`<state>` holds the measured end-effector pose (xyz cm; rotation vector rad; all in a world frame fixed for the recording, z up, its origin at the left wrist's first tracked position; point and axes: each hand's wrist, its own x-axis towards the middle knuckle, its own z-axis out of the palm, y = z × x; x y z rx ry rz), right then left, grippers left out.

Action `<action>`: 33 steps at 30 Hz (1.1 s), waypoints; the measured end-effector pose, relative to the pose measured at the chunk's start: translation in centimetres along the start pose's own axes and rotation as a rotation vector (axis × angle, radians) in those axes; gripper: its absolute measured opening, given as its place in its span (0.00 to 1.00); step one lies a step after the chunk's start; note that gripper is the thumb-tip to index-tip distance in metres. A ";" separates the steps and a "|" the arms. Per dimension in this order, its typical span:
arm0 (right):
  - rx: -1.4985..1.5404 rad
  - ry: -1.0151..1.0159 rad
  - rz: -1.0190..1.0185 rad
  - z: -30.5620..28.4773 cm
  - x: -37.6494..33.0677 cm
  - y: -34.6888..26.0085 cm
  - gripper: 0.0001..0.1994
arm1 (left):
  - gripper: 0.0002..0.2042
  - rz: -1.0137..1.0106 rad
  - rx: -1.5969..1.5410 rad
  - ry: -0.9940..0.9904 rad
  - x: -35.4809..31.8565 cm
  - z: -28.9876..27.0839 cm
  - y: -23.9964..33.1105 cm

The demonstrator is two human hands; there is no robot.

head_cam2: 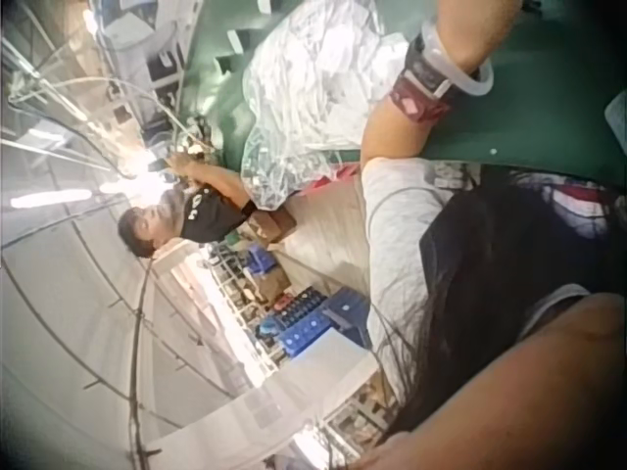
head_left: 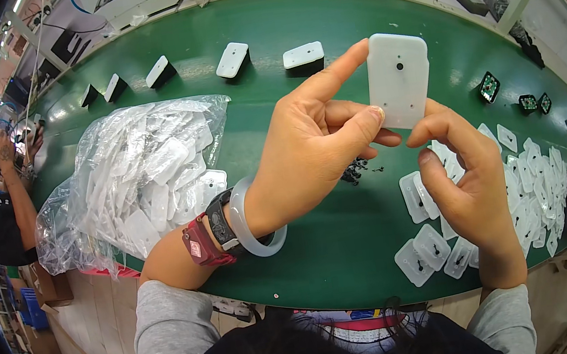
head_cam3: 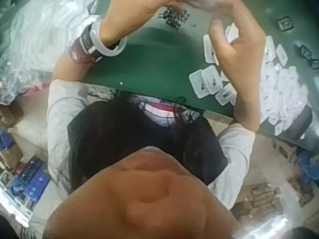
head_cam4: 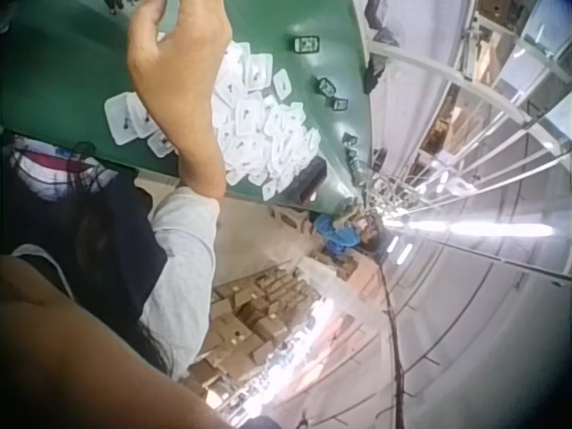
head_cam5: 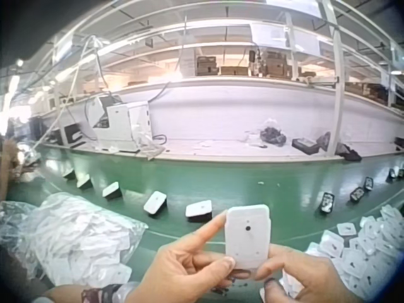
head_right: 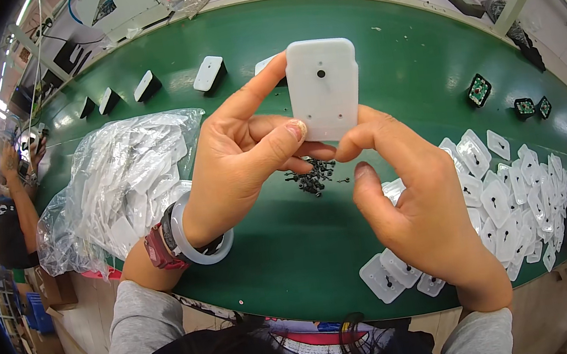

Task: Assembling small plastic back plates for electronic devices by adding internal components and inspecting them.

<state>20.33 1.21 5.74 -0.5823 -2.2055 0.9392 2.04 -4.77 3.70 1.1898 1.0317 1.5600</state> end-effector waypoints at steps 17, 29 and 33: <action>-0.251 0.026 0.027 0.3 0.1 1.0 0.06 | 0.22 -0.095 0.052 0.005 1.5 -1.2 -1.5; -0.354 -0.064 0.013 -0.3 -0.6 1.1 0.07 | 0.16 -0.129 0.093 0.138 3.7 -3.3 -4.0; -0.368 -0.079 0.015 -0.2 0.2 0.7 0.09 | 0.13 -0.165 0.142 0.174 3.1 -4.3 -3.7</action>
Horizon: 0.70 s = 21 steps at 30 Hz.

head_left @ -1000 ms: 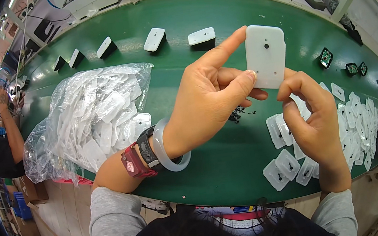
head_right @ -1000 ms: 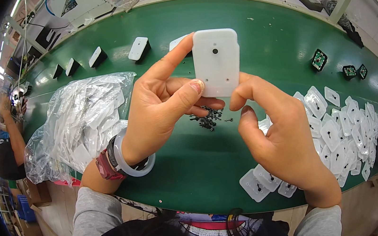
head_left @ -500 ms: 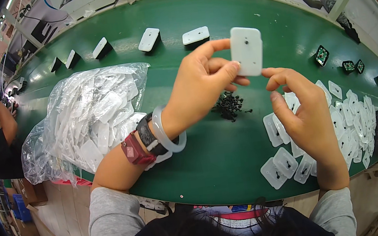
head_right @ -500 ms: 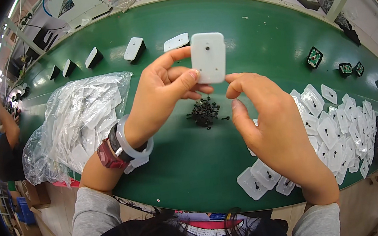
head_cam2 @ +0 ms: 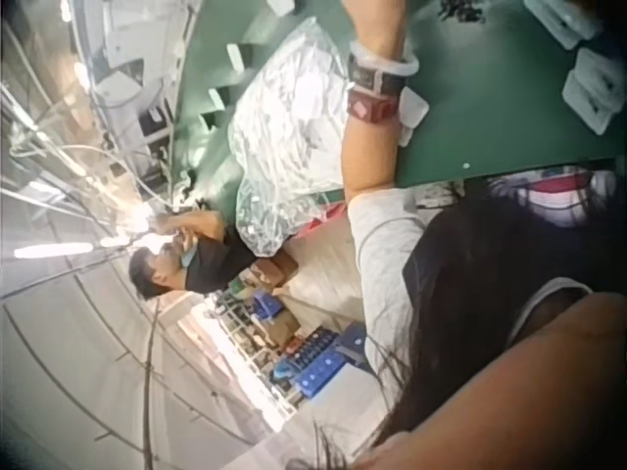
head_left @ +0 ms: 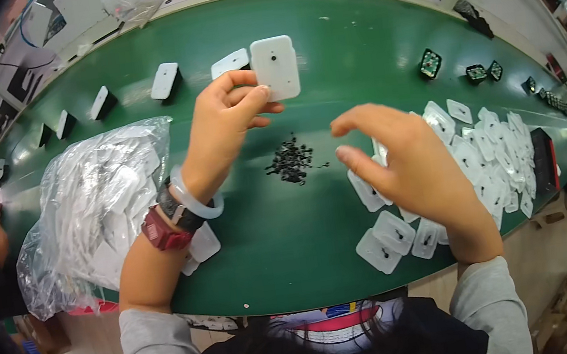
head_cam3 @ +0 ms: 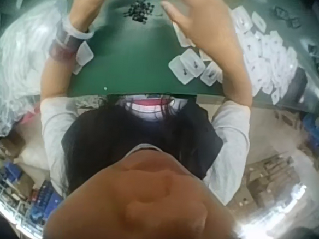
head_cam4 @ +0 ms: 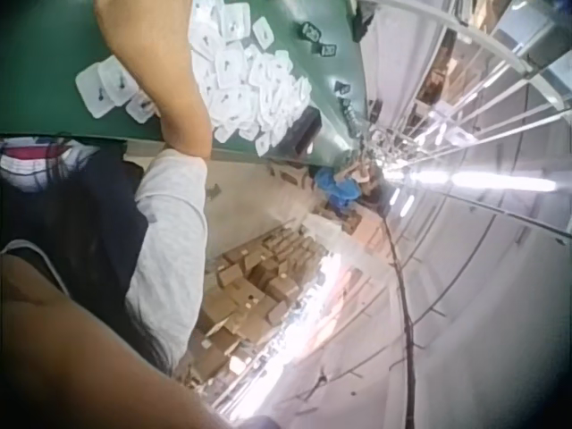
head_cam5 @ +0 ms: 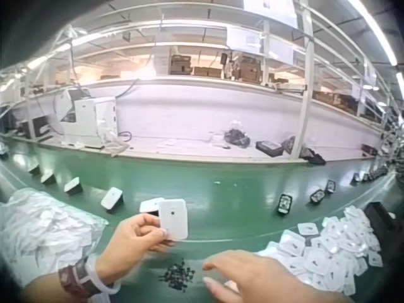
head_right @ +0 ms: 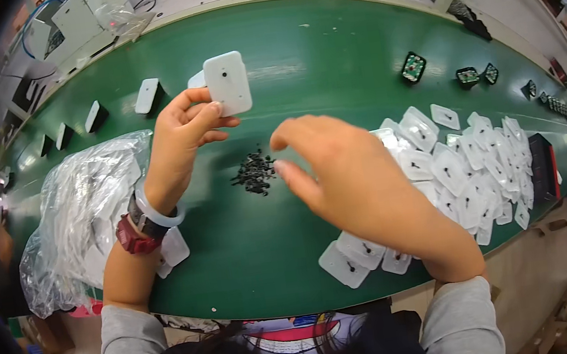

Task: Assembling small plastic back plates for electronic devices by adding internal components and inspecting them.

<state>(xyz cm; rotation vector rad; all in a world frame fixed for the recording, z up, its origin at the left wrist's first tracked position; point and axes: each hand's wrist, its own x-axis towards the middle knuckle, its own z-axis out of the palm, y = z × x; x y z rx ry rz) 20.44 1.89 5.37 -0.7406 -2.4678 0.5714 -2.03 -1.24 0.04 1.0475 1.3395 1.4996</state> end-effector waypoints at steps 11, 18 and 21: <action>-0.536 0.032 0.213 -7.7 4.4 32.4 0.38 | 0.11 -0.013 -0.110 -0.060 -0.4 0.8 1.0; -0.417 -0.029 0.519 -5.7 3.9 25.9 0.37 | 0.08 -0.056 -0.129 -0.165 -1.2 1.3 1.5; -0.296 0.088 0.327 -3.9 4.1 20.8 0.35 | 0.08 -0.057 -0.145 -0.167 -1.4 1.7 1.8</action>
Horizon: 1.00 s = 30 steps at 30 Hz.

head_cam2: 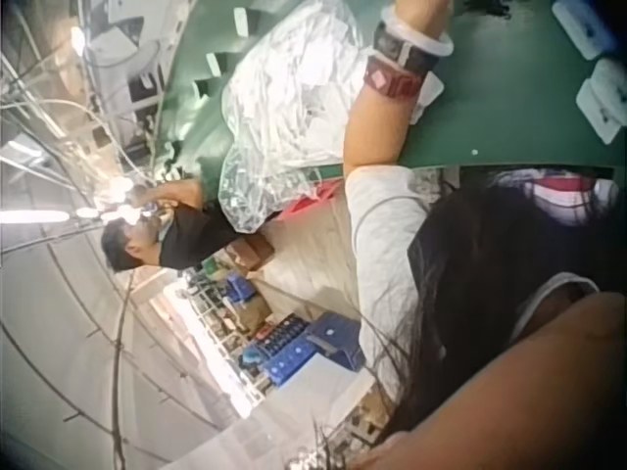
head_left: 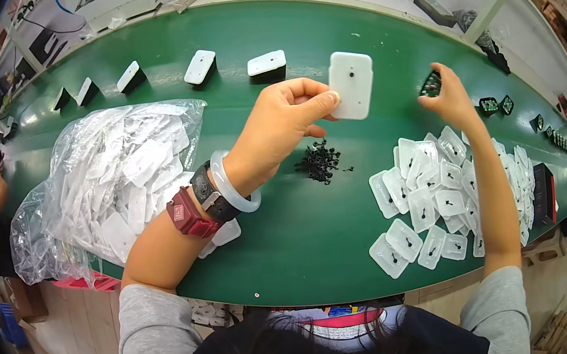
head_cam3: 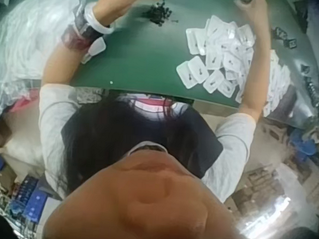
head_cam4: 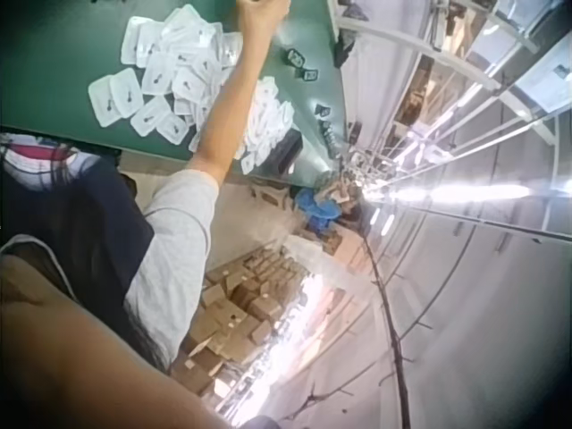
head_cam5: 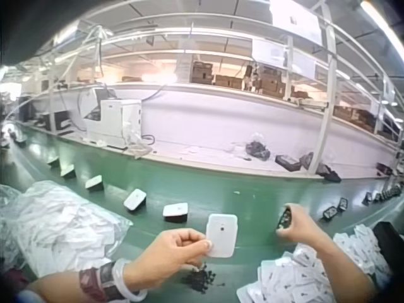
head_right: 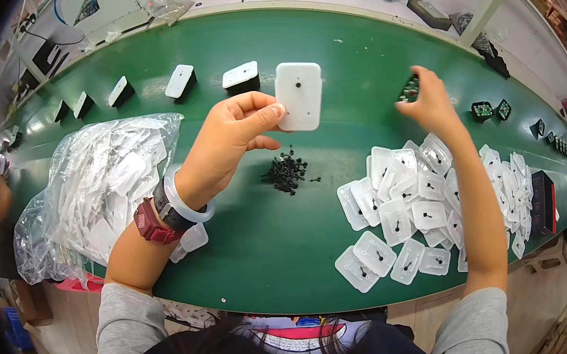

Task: Assembling small plastic back plates for electronic devices by adding internal components and inspecting them.

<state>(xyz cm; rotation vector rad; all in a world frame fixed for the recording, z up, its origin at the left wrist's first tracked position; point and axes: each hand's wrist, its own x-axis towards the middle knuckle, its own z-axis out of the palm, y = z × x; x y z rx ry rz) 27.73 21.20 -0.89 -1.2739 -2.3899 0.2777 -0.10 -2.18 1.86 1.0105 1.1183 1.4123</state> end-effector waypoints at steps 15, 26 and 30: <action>0.449 0.214 -0.407 0.6 -8.4 -18.3 0.43 | 0.07 -0.001 -0.002 -0.080 -1.7 1.4 0.0; 0.282 0.218 -0.519 0.2 -8.8 -18.3 0.42 | 0.06 0.084 0.021 0.021 -2.0 2.0 -0.5; 0.298 0.177 -0.525 0.2 -8.8 -18.2 0.42 | 0.06 0.070 0.022 0.016 -2.1 1.9 -0.5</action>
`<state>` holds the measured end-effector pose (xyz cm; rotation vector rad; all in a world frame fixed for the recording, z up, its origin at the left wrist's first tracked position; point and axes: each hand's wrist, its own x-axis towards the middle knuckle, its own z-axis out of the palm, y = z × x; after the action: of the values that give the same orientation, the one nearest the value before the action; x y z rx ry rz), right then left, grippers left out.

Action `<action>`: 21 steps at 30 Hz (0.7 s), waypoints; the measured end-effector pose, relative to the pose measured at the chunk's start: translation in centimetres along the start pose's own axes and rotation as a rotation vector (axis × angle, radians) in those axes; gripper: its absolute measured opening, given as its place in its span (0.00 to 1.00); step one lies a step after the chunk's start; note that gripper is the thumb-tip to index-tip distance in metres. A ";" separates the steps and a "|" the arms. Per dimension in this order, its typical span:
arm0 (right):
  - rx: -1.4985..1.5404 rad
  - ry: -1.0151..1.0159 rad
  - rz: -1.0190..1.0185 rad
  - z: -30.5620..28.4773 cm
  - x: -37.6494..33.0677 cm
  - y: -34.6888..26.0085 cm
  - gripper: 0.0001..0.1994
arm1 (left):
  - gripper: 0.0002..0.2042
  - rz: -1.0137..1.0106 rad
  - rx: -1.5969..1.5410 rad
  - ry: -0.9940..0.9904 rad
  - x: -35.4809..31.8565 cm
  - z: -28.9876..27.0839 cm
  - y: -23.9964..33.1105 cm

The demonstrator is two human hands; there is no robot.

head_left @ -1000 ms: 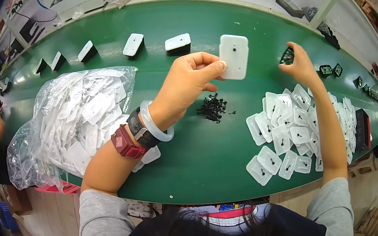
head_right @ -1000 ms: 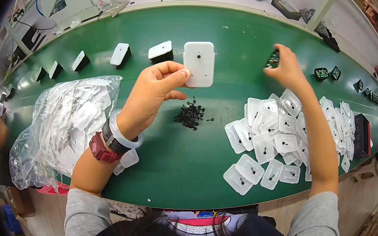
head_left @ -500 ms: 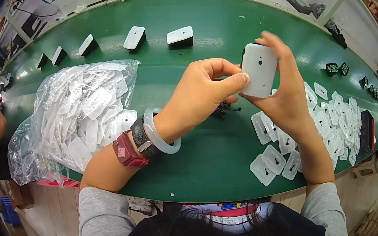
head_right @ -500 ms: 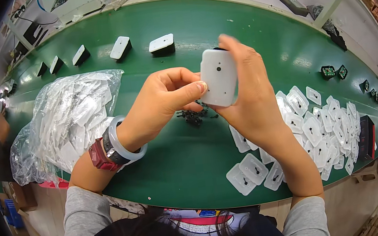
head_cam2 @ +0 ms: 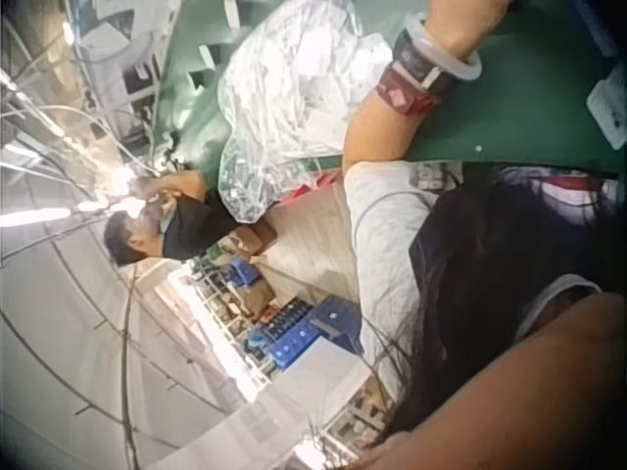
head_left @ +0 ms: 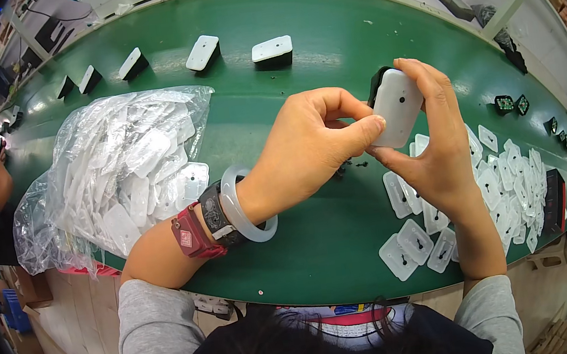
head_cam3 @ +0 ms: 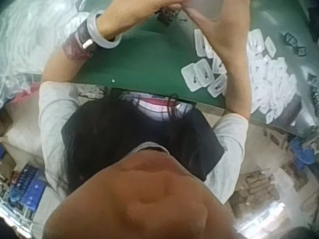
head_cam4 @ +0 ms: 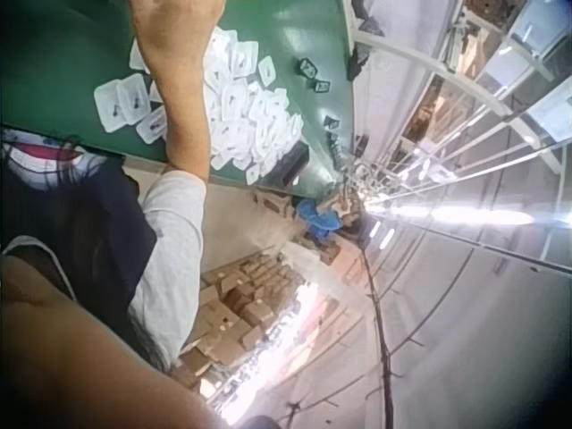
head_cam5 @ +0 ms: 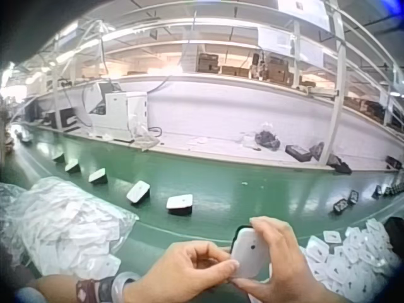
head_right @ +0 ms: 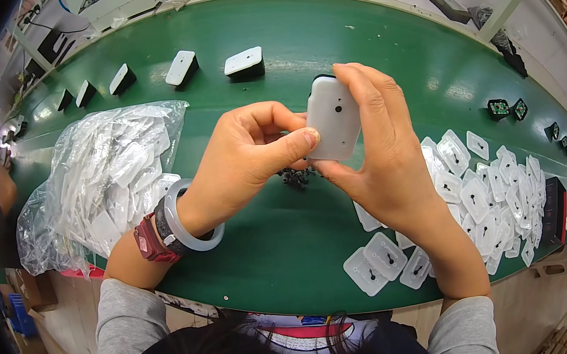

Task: Assembling small plastic back plates for electronic devices by adding internal components and inspecting them.

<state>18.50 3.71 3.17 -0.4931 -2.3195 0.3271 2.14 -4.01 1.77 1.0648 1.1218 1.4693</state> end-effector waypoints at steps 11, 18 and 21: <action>-0.030 0.042 -0.059 -0.4 -0.1 -0.5 0.41 | 0.18 0.011 0.004 0.025 -0.3 0.3 1.0; -0.038 0.062 -0.086 -0.3 -0.1 -0.7 0.42 | 0.25 0.023 0.031 -0.030 -0.5 0.4 1.5; -0.028 0.047 -0.076 -0.3 -0.1 -0.8 0.41 | 0.26 0.018 0.042 -0.043 -0.5 0.4 1.5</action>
<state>18.57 2.97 3.64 -0.4208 -2.2929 0.2448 2.33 -4.62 3.32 1.1333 1.1193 1.4362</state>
